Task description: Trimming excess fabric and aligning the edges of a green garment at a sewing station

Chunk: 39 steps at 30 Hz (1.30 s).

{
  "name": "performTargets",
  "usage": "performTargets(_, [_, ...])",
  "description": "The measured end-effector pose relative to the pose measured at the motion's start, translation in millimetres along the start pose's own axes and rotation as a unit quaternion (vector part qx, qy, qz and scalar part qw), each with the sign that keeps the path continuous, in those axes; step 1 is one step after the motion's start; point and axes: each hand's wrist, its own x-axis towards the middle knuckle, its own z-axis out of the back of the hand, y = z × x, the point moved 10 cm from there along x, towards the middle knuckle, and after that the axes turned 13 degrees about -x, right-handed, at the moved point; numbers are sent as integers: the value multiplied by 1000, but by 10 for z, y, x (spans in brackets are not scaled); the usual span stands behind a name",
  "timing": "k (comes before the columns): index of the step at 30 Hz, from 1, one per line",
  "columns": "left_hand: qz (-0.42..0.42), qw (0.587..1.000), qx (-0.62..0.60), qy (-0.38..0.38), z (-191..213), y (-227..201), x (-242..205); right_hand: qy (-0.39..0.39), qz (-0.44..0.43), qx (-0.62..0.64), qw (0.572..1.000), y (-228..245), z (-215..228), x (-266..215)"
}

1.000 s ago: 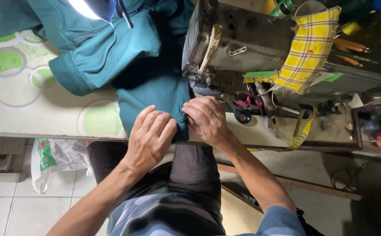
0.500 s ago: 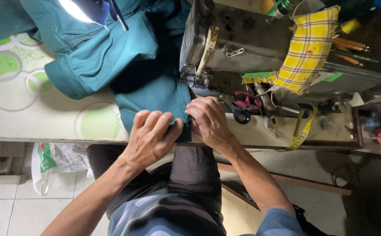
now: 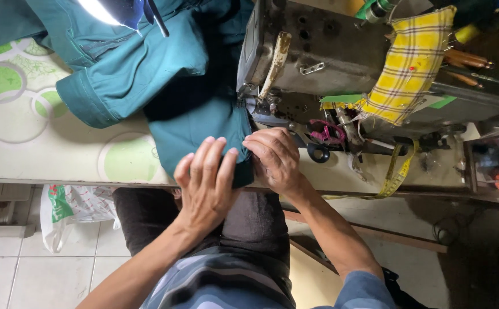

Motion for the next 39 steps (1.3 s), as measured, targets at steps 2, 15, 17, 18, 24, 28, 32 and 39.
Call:
performTargets(2, [-26, 999, 6, -20, 82, 28, 139, -11, 8, -8, 1000, 6, 26, 14])
performTargets(15, [-113, 981, -144, 61, -59, 226, 393, -15, 9, -37, 999, -9, 66, -41])
performTargets(17, [-107, 983, -135, 64, -179, 269, 278, -15, 3, -32, 999, -23, 61, -47])
performTargets(18, [-102, 985, -126, 65, -238, 298, 222, -15, 0, -26, 1000, -31, 57, -49])
performTargets(24, [-75, 994, -58, 53, -184, 109, 283, -25, -25, -10, 999, -90, 78, -22])
performTargets(28, [-96, 995, 30, -11, -213, 190, 183, -27, -16, 2, 1000, -83, 48, -34])
performTargets(32, [-135, 987, -82, -8, -65, 146, 317, -10, 10, -39, 999, -44, 64, -54])
performTargets(39, [-151, 981, -119, -8, 31, 112, 425, 21, -5, -33, 999, -99, -11, -75])
